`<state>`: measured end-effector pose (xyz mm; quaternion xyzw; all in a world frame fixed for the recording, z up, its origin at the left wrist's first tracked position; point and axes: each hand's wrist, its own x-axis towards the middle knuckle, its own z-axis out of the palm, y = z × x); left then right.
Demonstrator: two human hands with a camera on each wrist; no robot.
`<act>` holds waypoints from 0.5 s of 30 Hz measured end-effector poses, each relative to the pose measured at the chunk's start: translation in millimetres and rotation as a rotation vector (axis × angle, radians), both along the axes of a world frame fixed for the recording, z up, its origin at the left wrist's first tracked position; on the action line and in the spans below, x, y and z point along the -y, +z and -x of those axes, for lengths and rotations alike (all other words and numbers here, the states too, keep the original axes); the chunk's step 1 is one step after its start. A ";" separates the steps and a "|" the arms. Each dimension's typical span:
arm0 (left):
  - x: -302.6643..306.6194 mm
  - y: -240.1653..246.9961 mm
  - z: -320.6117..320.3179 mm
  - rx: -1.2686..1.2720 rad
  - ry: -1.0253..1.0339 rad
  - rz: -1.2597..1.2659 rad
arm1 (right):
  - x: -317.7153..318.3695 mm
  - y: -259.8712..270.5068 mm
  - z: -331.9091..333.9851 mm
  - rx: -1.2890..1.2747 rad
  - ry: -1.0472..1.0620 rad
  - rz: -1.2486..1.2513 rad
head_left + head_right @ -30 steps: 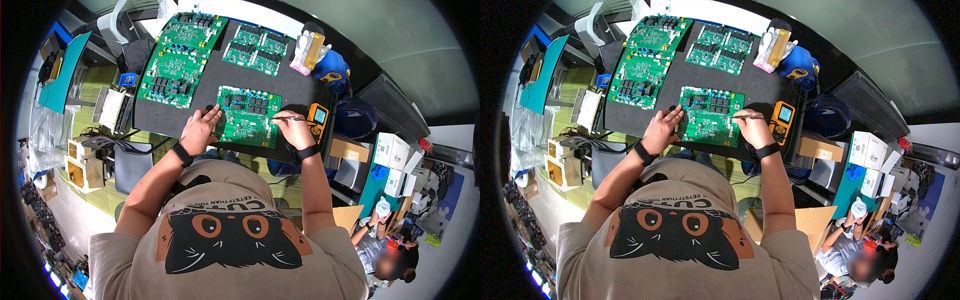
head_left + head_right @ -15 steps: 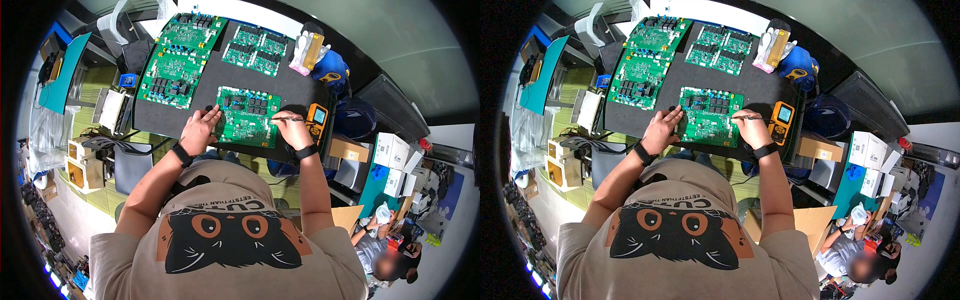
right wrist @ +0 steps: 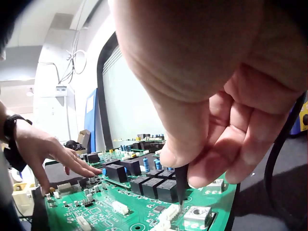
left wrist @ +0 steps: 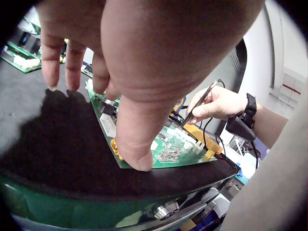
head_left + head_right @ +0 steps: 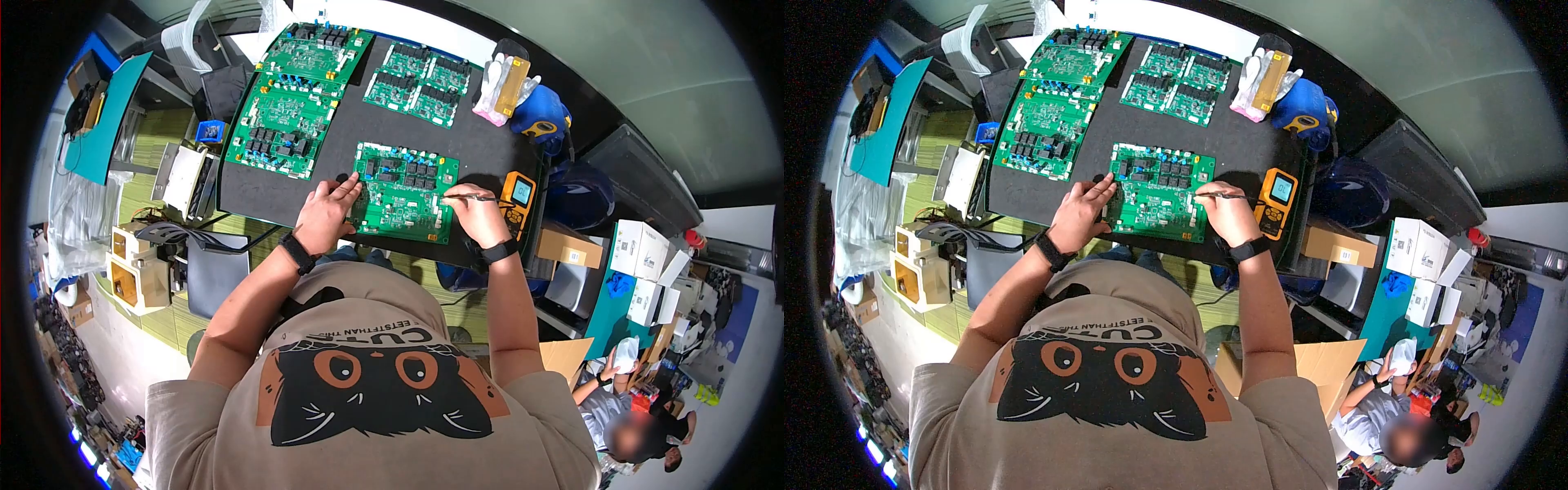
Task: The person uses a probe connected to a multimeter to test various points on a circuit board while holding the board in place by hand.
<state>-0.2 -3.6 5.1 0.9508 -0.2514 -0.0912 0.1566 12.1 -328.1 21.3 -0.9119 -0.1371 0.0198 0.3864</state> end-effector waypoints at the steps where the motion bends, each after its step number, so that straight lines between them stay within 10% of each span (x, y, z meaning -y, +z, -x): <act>1: -0.1 0.2 0.1 -0.001 -0.001 0.000 | 0.4 0.0 0.4 0.000 0.002 -0.001; 15: 1.0 0.4 1.2 0.008 0.006 -0.006 | 4.9 -0.5 -5.7 -0.077 -0.019 -0.031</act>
